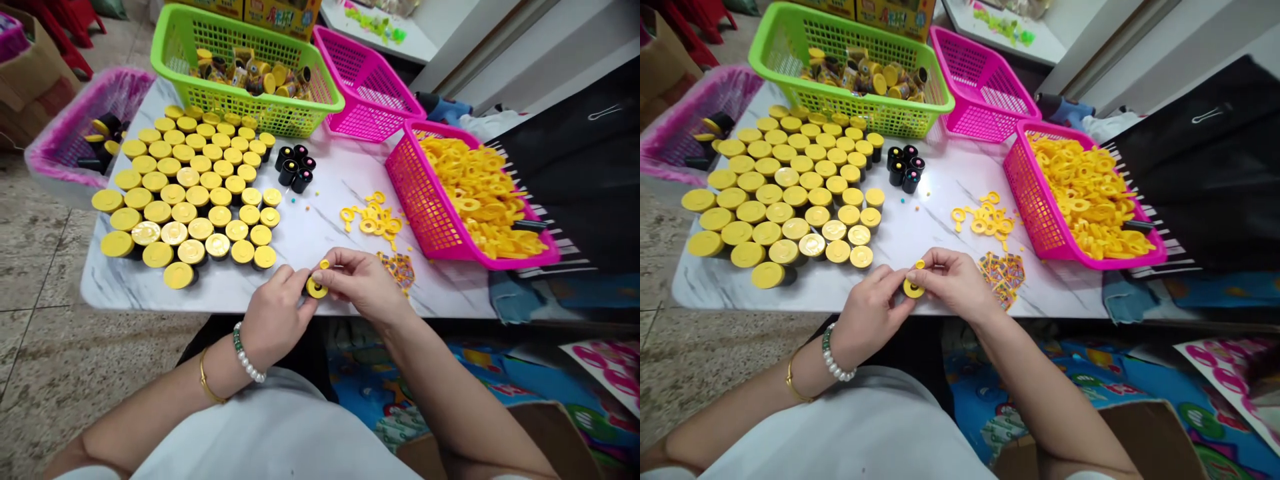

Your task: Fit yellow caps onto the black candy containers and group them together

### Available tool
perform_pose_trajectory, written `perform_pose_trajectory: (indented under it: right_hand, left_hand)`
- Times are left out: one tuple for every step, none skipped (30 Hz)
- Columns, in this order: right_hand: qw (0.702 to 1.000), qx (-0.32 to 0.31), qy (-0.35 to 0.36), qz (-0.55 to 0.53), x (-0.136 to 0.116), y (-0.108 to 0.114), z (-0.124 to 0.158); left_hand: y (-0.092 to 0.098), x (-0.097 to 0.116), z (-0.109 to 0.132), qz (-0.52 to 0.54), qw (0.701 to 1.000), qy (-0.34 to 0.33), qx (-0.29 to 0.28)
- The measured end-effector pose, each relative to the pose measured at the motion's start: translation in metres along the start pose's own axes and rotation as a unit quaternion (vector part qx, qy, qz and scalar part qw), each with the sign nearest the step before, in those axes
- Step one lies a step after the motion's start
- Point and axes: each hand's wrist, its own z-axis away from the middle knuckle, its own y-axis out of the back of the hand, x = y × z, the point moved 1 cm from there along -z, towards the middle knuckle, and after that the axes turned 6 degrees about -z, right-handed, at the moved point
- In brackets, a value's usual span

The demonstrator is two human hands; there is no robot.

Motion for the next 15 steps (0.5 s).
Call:
perform_pose_trajectory:
  right_hand:
    - [1.0, 0.007, 0.008, -0.004, 0.0, -0.002, 0.0]
    - [1.0, 0.014, 0.015, -0.006, -0.001, -0.003, 0.0]
    - [1.0, 0.019, 0.02, -0.007, -0.001, -0.004, 0.0]
    - [0.999, 0.024, 0.023, -0.007, -0.002, -0.005, 0.001]
    - [0.999, 0.026, 0.024, -0.008, -0.002, -0.005, 0.002]
    - [0.999, 0.027, 0.022, -0.009, -0.002, -0.005, 0.003]
    - [0.999, 0.025, 0.016, -0.012, -0.001, -0.005, 0.004]
    - [1.0, 0.02, 0.008, -0.015, 0.0, -0.005, 0.005]
    - [1.0, 0.012, -0.001, -0.018, 0.001, -0.006, 0.005]
    - [1.0, 0.002, -0.007, -0.019, 0.003, -0.006, 0.005]
    - [1.0, -0.003, -0.009, -0.02, 0.005, -0.007, 0.006]
    - [1.0, -0.001, -0.005, -0.023, 0.007, -0.007, 0.006]
    - [1.0, 0.007, 0.003, -0.026, 0.009, -0.009, 0.007]
    - [0.999, 0.021, 0.013, -0.029, 0.01, -0.01, 0.008]
    - [0.998, 0.039, 0.025, -0.031, 0.011, -0.012, 0.009]
  left_hand:
    - [0.001, 0.0, 0.0, -0.004, 1.0, 0.003, -0.006]
    - [0.002, 0.001, 0.0, -0.005, 1.0, 0.005, -0.01]
    - [0.003, 0.001, -0.001, -0.004, 1.0, 0.006, -0.013]
    - [0.005, 0.001, -0.001, 0.003, 1.0, 0.005, -0.017]
    - [0.008, 0.002, -0.002, 0.017, 1.0, 0.003, -0.026]
    - [0.01, 0.003, -0.003, 0.037, 0.999, 0.004, -0.039]
    - [0.013, 0.003, -0.004, 0.061, 0.997, 0.006, -0.056]
    - [0.015, 0.003, -0.006, 0.086, 0.994, 0.013, -0.072]
    - [0.017, 0.004, -0.007, 0.104, 0.991, 0.023, -0.082]
    - [0.018, 0.004, -0.008, 0.114, 0.989, 0.034, -0.088]
    - [0.019, 0.003, -0.009, 0.114, 0.989, 0.042, -0.089]
    - [0.018, 0.003, -0.009, 0.107, 0.989, 0.044, -0.087]
    - [0.017, 0.002, -0.009, 0.095, 0.991, 0.041, -0.081]
    - [0.015, 0.001, -0.008, 0.08, 0.994, 0.034, -0.072]
    - [0.013, 0.0, -0.007, 0.066, 0.996, 0.024, -0.063]
